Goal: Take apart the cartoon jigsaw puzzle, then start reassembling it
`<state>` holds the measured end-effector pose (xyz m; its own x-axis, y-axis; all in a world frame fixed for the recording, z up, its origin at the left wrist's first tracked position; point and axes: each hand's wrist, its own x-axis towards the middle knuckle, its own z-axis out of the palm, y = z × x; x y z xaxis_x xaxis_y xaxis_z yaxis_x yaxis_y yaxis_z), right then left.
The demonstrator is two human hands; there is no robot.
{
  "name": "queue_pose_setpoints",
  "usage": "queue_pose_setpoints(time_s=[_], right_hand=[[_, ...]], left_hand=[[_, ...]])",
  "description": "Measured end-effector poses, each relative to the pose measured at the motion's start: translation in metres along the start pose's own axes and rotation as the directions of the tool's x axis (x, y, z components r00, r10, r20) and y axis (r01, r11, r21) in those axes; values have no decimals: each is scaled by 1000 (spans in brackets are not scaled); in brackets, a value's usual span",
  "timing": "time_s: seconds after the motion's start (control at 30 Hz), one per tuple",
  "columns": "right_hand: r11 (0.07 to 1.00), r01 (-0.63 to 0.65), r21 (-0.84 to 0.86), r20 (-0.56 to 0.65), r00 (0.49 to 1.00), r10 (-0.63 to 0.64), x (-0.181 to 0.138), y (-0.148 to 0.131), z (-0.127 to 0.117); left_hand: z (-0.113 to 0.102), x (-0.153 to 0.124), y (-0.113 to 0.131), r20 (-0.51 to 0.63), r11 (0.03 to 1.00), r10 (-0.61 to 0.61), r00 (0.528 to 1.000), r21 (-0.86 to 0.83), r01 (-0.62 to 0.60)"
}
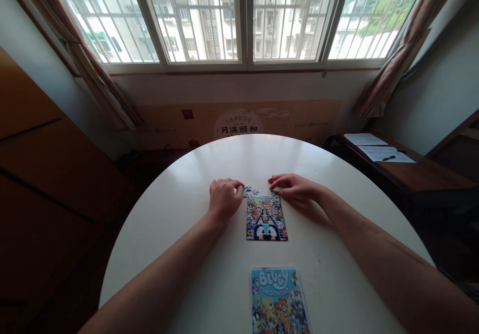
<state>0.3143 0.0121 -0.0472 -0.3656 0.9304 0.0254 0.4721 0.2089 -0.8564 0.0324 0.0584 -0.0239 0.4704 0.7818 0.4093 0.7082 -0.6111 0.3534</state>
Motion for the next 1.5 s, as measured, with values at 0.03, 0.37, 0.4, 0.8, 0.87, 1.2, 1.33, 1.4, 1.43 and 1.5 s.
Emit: queue_pose_setpoints(time_s=[0.03,0.37,0.4,0.8,0.87,1.2,1.33,1.4,1.43,1.5], right_hand=[[1000,7,-12,6,1000,-7,0,2,0],[985,81,-150,-36,996,-87,1,0,6],[985,82,-151,-43,995,-90,1,-1,7],[994,108,13,-62,992,-107,3,5,8],[993,105,63,-66,993,-101,2,4,8],[958,7,288,-57,998,10,-4,-11,7],[947,-24,321,-56,997,45,-6,-15,9],[944,-21,330,-69,997,47,-6,-15,9],[943,-15,334,-79,996,44,-6,-14,9],[939,4,343,-107,994,35,-5,-11,9]], left_hand=[[-1,-2,3,-5,998,60,998,-8,-60],[9,-37,57,262,886,445,856,8,-463],[10,-38,57,262,881,453,852,11,-472],[19,-38,48,343,893,401,850,60,-446],[19,-38,49,342,894,401,850,59,-445],[21,-40,47,353,897,385,853,74,-436],[18,-39,49,369,903,375,850,64,-426],[17,-39,50,365,907,371,854,57,-418],[16,-38,51,357,908,371,857,52,-415],[15,-37,51,327,911,375,867,42,-410]])
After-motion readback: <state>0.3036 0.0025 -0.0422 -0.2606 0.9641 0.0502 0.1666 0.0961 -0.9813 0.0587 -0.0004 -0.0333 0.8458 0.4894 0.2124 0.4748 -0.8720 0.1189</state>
